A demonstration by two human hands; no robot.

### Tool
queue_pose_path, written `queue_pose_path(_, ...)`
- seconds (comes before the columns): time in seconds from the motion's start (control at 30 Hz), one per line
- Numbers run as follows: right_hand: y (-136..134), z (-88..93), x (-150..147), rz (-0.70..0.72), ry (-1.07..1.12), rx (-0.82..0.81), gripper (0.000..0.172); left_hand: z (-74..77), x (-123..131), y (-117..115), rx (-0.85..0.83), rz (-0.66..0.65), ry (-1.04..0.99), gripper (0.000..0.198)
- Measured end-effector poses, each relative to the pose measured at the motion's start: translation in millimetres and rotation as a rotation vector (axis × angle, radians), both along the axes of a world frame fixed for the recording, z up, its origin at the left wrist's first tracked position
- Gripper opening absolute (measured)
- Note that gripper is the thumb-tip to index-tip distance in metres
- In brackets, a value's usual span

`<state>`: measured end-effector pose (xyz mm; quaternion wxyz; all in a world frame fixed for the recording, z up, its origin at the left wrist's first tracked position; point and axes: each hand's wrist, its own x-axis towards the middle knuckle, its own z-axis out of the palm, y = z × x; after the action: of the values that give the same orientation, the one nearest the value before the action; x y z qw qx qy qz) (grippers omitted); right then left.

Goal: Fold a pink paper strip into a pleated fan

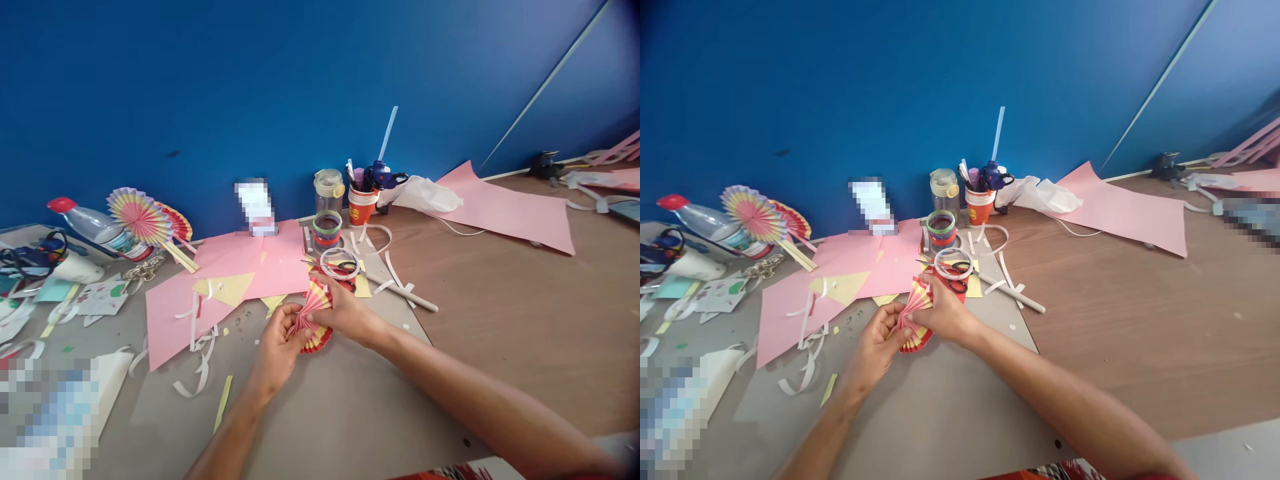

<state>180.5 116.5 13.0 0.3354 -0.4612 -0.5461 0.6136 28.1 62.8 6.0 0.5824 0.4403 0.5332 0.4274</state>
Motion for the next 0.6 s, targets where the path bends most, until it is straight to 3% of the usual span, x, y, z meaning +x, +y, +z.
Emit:
queue_pose_path(0.13,1.5,-0.4,2.7,0.027,-0.061,0.043,0.072,-2.8,-2.4,-0.2,-0.010,-0.039,0.001,0.041)
queue_pose_path(0.33,5.4,3.4,7.8,0.079,-0.004,-0.068,0.070,2.6,-5.7,0.6,-0.067,-0.112,-0.005,0.040)
queue_pose_path(0.5,2.9,1.1,6.9,0.081,0.141,-0.096,0.072,3.2,-4.0,1.5,-0.073,-0.041,-0.022,0.045)
queue_pose_path(0.6,-0.8,0.4,4.5,0.062,0.099,-0.032,0.071,-0.8,-2.8,0.4,-0.065,-0.029,-0.044,0.046)
